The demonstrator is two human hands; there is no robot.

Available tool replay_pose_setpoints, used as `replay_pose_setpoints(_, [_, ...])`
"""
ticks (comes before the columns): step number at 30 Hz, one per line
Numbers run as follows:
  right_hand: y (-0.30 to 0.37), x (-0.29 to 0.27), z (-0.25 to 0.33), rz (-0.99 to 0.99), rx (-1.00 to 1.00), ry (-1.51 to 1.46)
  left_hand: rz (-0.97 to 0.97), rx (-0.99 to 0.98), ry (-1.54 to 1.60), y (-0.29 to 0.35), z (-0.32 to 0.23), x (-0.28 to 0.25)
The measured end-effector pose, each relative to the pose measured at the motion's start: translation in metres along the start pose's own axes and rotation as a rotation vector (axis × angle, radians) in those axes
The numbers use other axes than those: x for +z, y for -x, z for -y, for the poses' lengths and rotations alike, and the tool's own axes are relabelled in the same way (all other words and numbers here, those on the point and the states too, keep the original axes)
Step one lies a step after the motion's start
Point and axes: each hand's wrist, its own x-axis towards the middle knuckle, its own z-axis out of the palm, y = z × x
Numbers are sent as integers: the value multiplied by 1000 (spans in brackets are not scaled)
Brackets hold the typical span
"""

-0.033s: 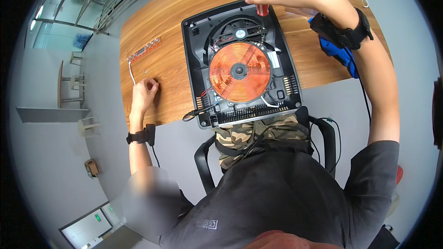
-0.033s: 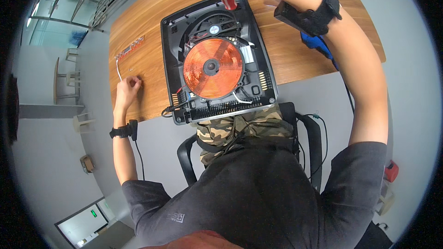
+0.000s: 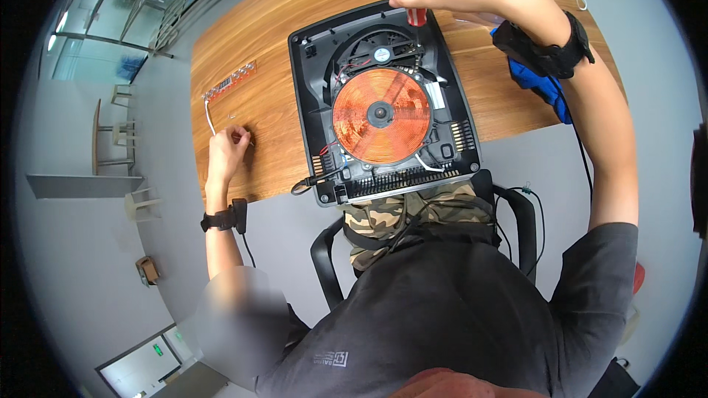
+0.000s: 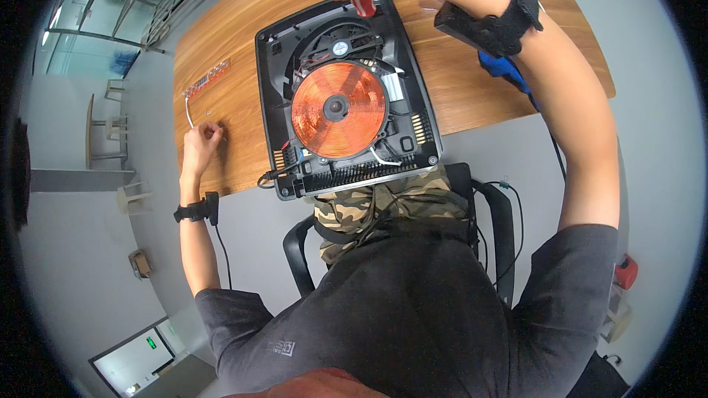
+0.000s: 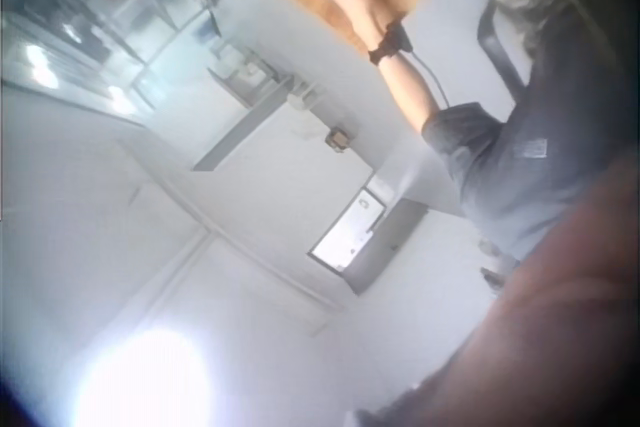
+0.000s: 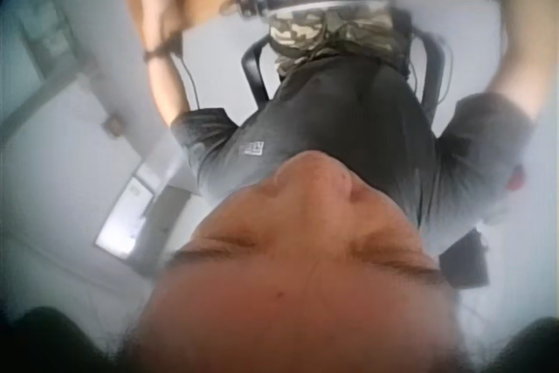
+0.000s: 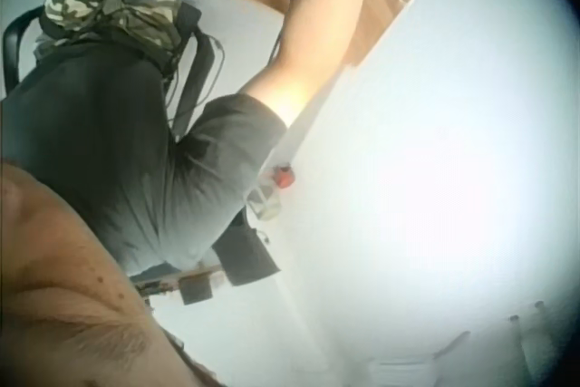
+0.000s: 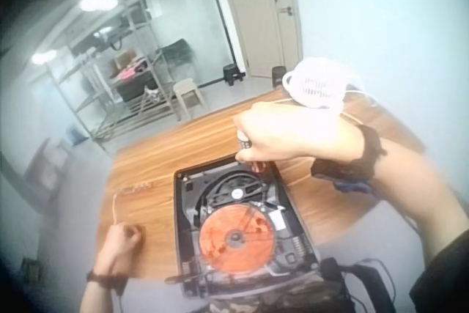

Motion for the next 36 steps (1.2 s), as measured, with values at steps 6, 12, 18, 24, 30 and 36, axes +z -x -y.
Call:
replay_pose_setpoints(6, [0, 2, 0, -145, -125, 99, -88, 84, 127, -15, -10, -15])
replay_pose_setpoints(12, [2, 2, -16, -198, -121, 86, 54, 136, 367, -27, -55, -14])
replay_pose_setpoints(18, [-5, 10, -34, -204, -158, 60, 50, 209, 382, -33, -105, -19])
replay_pose_setpoints(24, [-11, 4, -26, -174, -148, 64, 71, 296, 364, -44, -126, -20])
replay_pose_setpoints(30, [-17, 11, -29, -268, -139, 278, 112, 286, 325, -55, -153, -15])
replay_pose_setpoints(36, [-19, -26, -7, 113, -59, 161, 76, 409, 243, -59, -161, -8])
